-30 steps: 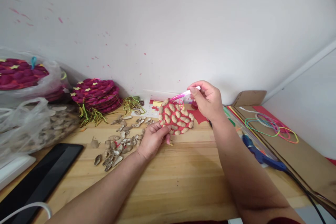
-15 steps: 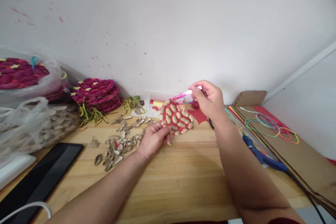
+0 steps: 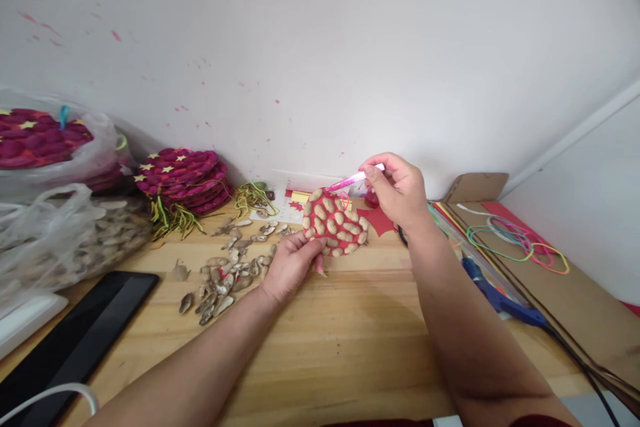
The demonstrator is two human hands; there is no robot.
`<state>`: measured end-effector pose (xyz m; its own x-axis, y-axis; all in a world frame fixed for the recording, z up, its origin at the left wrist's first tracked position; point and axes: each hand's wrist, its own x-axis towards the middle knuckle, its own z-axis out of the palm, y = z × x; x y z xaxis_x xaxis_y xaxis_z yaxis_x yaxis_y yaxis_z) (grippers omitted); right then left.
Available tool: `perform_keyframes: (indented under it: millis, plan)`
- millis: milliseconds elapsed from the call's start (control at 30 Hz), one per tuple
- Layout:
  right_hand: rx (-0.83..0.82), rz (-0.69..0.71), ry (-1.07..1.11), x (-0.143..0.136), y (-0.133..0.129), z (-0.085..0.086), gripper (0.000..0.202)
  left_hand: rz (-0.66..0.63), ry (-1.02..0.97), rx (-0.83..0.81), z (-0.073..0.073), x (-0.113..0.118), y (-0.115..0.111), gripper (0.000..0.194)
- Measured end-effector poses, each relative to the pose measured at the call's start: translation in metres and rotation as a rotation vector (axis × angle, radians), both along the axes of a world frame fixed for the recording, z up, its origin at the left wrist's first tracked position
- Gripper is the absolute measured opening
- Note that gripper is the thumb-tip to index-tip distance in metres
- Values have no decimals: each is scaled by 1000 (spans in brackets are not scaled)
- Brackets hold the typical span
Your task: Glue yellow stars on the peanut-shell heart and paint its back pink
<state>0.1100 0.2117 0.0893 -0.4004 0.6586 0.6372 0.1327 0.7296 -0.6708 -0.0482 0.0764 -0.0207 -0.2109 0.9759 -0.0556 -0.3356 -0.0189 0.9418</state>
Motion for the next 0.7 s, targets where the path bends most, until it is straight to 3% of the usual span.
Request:
perform_keyframes:
  millis: [333,500,700]
  plan:
    - [21,-13,-50,3,3,-1,29,56,11,30,-1,0,2,51]
    - [149,-59,-134,-1,-10,4,14,97,73,21,-3,-1,3,51]
    - [266,-90,-213,-6,-22,8,12,109,112,13,-2,-2,3,52]
